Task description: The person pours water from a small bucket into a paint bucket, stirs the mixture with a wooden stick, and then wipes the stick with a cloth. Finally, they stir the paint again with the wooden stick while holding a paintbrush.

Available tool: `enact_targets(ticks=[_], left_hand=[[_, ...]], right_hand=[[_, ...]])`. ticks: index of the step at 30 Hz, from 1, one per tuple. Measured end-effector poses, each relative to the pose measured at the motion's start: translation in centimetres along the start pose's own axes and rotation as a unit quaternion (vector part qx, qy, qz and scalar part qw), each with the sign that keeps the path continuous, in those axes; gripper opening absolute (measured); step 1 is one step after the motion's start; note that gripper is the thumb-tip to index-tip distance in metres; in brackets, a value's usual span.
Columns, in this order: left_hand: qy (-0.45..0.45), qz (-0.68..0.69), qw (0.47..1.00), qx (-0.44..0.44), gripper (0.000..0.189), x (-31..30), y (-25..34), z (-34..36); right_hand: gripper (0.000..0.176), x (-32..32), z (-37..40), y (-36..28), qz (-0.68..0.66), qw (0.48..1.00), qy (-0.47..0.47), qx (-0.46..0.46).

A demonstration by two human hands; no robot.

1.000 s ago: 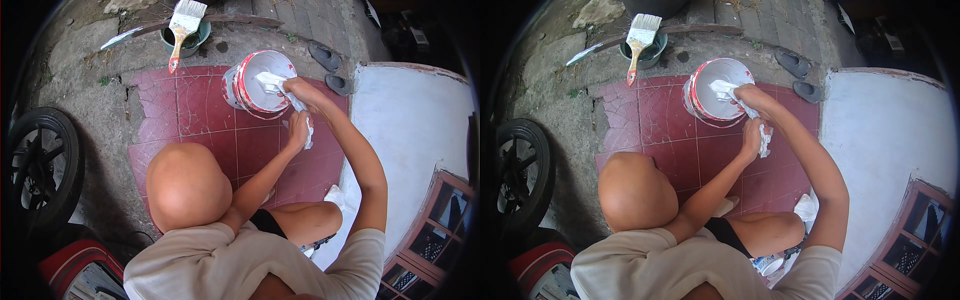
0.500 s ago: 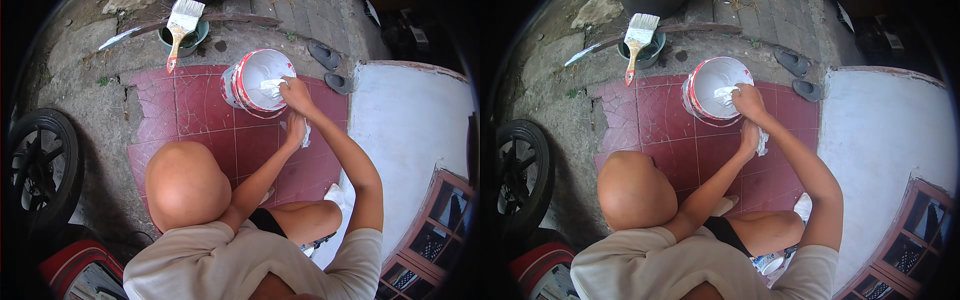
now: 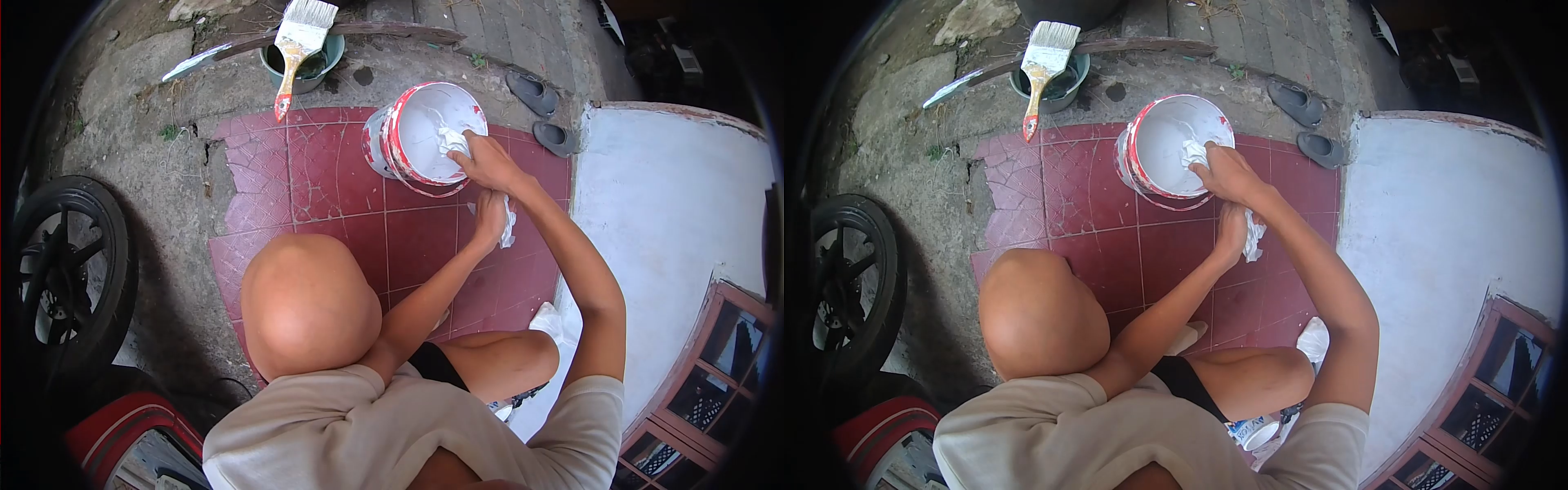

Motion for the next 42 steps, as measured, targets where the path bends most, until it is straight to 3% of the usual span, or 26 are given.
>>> enact_targets(ticks=[4,7,12,19,22,27,30,42], left_hand=[[0.007,-0.006,1.000,0.017,0.042,-0.2,-0.1,-0.2],[0.011,-0.084,0.995,0.054,0.045,-0.6,0.6,-0.3],[0.039,-0.123,0.991,0.027,0.045,-0.5,1.0,0.0],[0.045,-0.124,0.990,0.044,0.042,-0.7,0.4,-0.2],[0.007,-0.137,0.990,-0.010,0.031,-1.1,0.2,-0.1],[0.022,-0.132,0.991,-0.027,0.031,-0.7,0.8,0.2],[0.013,-0.134,0.991,-0.025,0.032,-0.6,0.7,0.0],[0.035,-0.163,0.986,-0.015,0.040,-0.3,1.6,0.5]], right_hand=[[0.034,0.2,-0.4,-0.3,0.019,0.999,0.021,-0.027],[0.030,0.0,-0.3,-0.7,0.027,0.999,0.027,-0.037],[0.026,-0.2,-0.9,-0.6,0.049,0.997,0.061,-0.022],[0.027,0.5,-1.4,-0.5,0.070,0.996,0.028,-0.044],[0.029,0.0,-1.2,-0.8,0.068,0.996,0.003,-0.049],[0.034,-0.3,-1.0,-0.1,0.077,0.990,-0.048,-0.105],[0.033,0.0,-1.3,0.4,0.083,0.988,0.003,-0.128],[0.025,0.2,-1.3,0.0,0.138,0.983,0.046,-0.113]])
Point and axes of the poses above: each hand's wrist, its own z-axis away from the middle knuckle, its own x-axis out of the palm, y = z × x, the point moved 3 cm from there along -z, towards the middle knuckle, and after that the axes turned 9 degrees about z, right-handed, at the moved point
